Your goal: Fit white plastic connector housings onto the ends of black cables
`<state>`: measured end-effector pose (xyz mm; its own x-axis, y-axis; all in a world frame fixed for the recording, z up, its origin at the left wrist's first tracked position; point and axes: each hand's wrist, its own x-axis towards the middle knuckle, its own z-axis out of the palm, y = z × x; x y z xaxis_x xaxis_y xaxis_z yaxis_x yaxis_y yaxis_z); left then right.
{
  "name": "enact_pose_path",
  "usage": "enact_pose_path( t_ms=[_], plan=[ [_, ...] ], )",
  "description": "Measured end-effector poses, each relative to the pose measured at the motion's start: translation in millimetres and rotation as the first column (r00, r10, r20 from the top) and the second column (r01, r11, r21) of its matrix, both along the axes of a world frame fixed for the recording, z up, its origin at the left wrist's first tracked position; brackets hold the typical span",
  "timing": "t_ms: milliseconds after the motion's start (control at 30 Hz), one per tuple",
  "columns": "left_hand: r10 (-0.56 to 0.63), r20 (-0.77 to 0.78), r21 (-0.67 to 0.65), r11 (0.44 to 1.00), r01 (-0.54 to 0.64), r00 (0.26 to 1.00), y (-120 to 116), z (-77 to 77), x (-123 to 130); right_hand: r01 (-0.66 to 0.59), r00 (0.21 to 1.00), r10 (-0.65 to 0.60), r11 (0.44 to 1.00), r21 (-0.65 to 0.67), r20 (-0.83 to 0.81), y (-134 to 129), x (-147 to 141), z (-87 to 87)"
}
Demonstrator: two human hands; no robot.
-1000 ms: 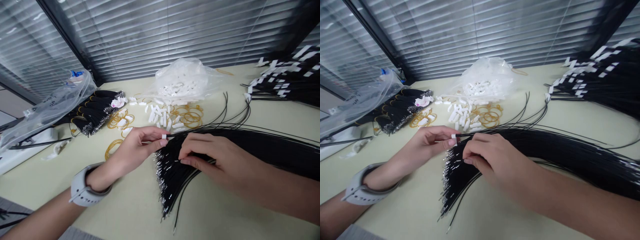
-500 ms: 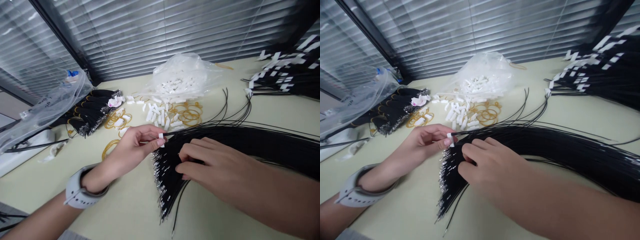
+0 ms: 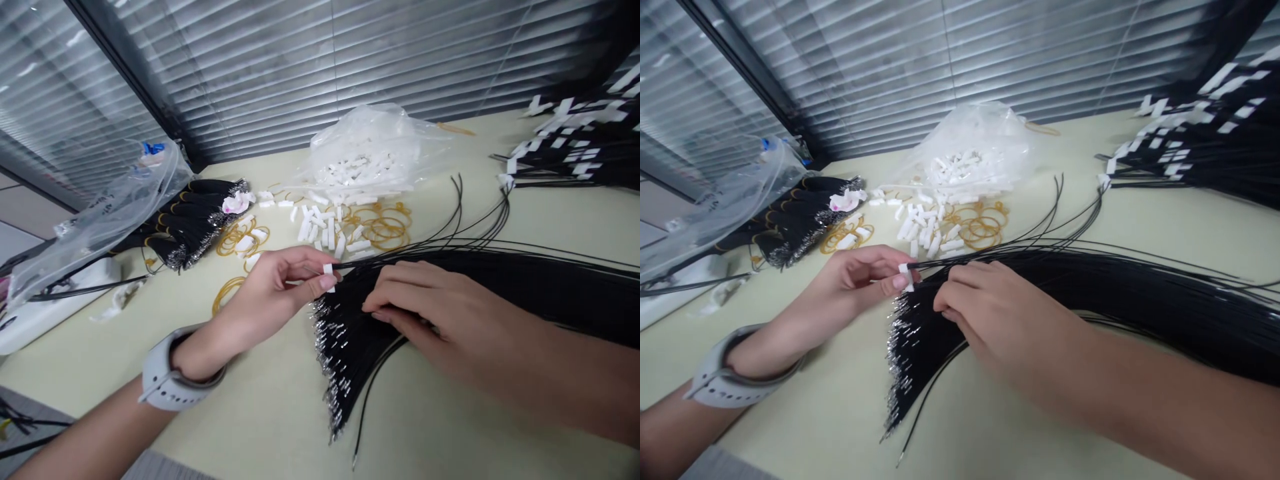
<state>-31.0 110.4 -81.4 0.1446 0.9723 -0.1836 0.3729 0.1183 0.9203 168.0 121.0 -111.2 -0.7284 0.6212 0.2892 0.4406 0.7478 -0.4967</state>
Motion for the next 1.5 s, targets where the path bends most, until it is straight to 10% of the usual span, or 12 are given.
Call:
enact_pose_path(
  t_ms=[500, 1500],
  plan=[
    [0.040, 0.069, -0.061, 0.998, -0.035, 0.997, -0.1, -1.1, -3.8, 0.241, 0.969, -0.245, 0.958, -0.156, -0.009, 8.0, -1.0, 9.1],
    [0.051, 0.184, -0.109, 0.994, -0.031, 0.982, 0.7, 0.5, -0.6, 0.249, 0.962, -0.261, 0.960, -0.125, -0.086, 4.3, -2.4, 8.3]
  ],
)
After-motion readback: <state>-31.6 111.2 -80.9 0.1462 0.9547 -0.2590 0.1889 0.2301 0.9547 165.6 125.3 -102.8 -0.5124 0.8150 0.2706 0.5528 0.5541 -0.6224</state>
